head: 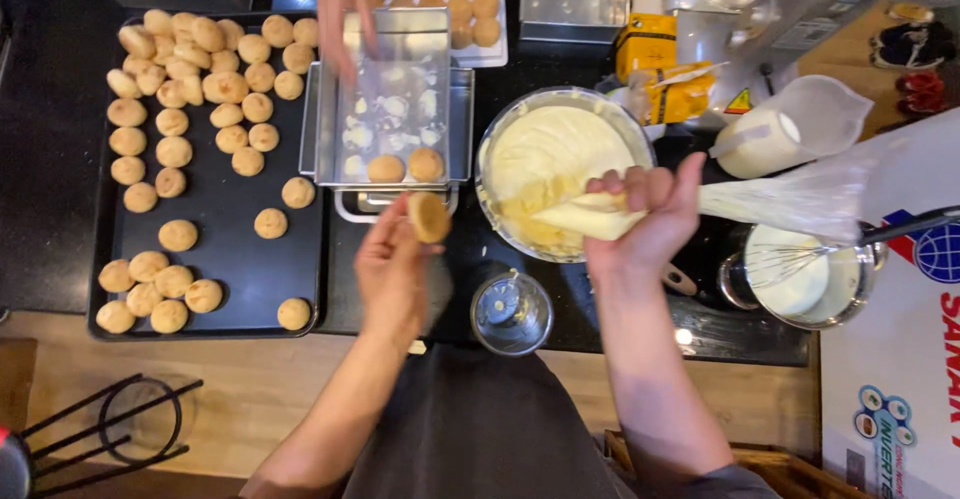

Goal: Fill baked cream puff shells with cream using a piping bag and arrange them on a tray

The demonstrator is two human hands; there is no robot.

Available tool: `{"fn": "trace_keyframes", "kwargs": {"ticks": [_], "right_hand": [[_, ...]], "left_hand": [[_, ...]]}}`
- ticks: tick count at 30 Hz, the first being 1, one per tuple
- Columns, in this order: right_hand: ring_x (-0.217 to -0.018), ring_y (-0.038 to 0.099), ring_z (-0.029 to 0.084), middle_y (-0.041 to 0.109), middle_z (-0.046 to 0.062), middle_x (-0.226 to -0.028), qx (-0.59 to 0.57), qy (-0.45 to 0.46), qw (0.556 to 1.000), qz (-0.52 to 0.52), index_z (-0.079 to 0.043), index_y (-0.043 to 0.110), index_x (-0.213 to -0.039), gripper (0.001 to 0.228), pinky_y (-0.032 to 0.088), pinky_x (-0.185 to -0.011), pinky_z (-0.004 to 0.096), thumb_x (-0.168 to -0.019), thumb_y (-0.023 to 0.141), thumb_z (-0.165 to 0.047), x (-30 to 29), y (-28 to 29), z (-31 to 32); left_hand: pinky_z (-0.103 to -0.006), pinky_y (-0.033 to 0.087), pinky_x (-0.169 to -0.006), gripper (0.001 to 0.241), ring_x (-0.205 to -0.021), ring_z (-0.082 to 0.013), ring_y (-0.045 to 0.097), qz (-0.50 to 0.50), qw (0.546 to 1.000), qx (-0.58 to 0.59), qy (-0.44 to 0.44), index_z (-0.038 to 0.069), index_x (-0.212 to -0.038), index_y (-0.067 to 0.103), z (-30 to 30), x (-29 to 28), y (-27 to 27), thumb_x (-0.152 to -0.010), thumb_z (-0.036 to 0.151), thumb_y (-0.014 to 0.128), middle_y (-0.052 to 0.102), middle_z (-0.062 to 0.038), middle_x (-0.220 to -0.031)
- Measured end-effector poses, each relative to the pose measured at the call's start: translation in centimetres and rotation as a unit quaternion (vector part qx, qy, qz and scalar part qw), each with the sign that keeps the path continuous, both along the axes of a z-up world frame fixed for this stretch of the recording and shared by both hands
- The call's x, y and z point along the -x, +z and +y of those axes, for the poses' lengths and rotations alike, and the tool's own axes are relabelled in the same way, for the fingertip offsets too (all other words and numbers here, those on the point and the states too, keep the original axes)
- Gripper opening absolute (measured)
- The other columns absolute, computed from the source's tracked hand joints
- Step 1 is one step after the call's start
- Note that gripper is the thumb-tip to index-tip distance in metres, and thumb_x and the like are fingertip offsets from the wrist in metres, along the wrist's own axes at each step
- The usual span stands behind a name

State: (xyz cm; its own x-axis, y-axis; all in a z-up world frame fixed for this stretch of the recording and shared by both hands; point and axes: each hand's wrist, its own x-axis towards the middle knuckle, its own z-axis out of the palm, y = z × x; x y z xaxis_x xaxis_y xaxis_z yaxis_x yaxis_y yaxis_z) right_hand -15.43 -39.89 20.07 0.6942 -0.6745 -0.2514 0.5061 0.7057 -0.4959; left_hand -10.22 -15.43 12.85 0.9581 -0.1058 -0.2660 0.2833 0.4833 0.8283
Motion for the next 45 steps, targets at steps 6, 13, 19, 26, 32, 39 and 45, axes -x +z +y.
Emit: {"fn": "trace_keyframes", "kwargs": {"ticks": [6,13,19,26,32,39,45], "right_hand": [[-0.059,0.046,0.021,0.031,0.001,-0.054,-0.003,0.007,0.998,-0.057,-0.019,0.024,-0.057,0.065,0.046,-0.070,0.040,-0.109,0.040,-0.056,-0.2,1.6,1.3],[-0.052,0.044,0.023,0.034,0.004,-0.052,0.069,-0.037,0.995,-0.054,-0.017,0.025,-0.059,0.064,0.048,-0.065,0.041,-0.110,0.036,-0.055,1.3,2.2,0.6],[-0.043,0.037,0.020,0.032,0.003,-0.049,0.173,-0.040,0.983,-0.052,-0.019,0.025,-0.059,0.064,0.043,-0.056,0.036,-0.111,0.037,-0.055,2.1,1.7,0.5],[-0.040,0.029,0.016,0.028,0.002,-0.047,0.202,-0.036,0.978,-0.042,-0.018,0.024,-0.057,0.063,0.036,-0.050,0.031,-0.113,0.042,-0.042,2.0,1.4,-1.1],[-0.038,0.025,0.015,0.026,0.001,-0.045,0.183,-0.033,0.982,-0.023,-0.019,0.023,-0.057,0.062,0.031,-0.044,0.029,-0.111,0.045,-0.038,1.7,1.6,-2.3],[-0.036,0.022,0.015,0.025,0.000,-0.046,0.158,-0.033,0.987,0.021,-0.019,0.023,-0.057,0.059,0.026,-0.040,0.030,-0.103,0.054,-0.037,1.2,1.2,-2.9],[-0.038,0.022,0.015,0.025,0.000,-0.047,0.124,-0.048,0.990,0.041,-0.019,0.026,-0.059,0.058,0.025,-0.040,0.031,-0.103,0.057,-0.038,0.8,1.0,-3.1]], "left_hand": [[-0.0267,0.053,-0.077,0.037,-0.096,-0.0106,0.064,-0.010,0.983,0.083,-0.162,-0.001,-0.139,0.061,-5.9,1.1,5.3,-0.103,0.009,0.061,0.071,-0.008,-0.122],[-0.0241,0.051,-0.070,0.034,-0.085,-0.0070,0.062,-0.007,0.981,-0.028,-0.193,0.000,-0.131,0.068,-8.1,1.8,5.3,-0.099,0.012,0.064,0.074,-0.004,-0.108],[-0.0249,0.049,-0.068,0.033,-0.074,-0.0080,0.058,0.010,0.980,-0.044,-0.193,0.000,-0.129,0.072,-9.6,2.4,5.0,-0.099,0.012,0.069,0.070,-0.005,-0.091],[-0.0252,0.053,-0.084,0.045,-0.088,-0.0086,0.066,0.010,0.966,0.033,-0.255,-0.003,-0.138,0.061,-9.4,2.5,4.8,-0.096,0.012,0.067,0.075,-0.006,-0.107],[-0.0223,0.052,-0.087,0.055,-0.094,-0.0061,0.066,-0.032,0.950,-0.030,-0.309,-0.001,-0.144,0.056,-9.5,2.3,4.2,-0.092,0.010,0.072,0.075,-0.006,-0.108],[-0.0188,0.050,-0.073,0.055,-0.081,-0.0029,0.062,-0.057,0.941,-0.091,-0.320,0.000,-0.141,0.061,-10.0,1.7,3.6,-0.090,0.016,0.076,0.073,-0.001,-0.095],[-0.0186,0.037,-0.056,0.056,-0.064,-0.0012,0.046,-0.049,0.933,-0.155,-0.323,0.004,-0.139,0.064,-10.2,1.2,3.3,-0.087,0.020,0.079,0.057,0.008,-0.075]]}}
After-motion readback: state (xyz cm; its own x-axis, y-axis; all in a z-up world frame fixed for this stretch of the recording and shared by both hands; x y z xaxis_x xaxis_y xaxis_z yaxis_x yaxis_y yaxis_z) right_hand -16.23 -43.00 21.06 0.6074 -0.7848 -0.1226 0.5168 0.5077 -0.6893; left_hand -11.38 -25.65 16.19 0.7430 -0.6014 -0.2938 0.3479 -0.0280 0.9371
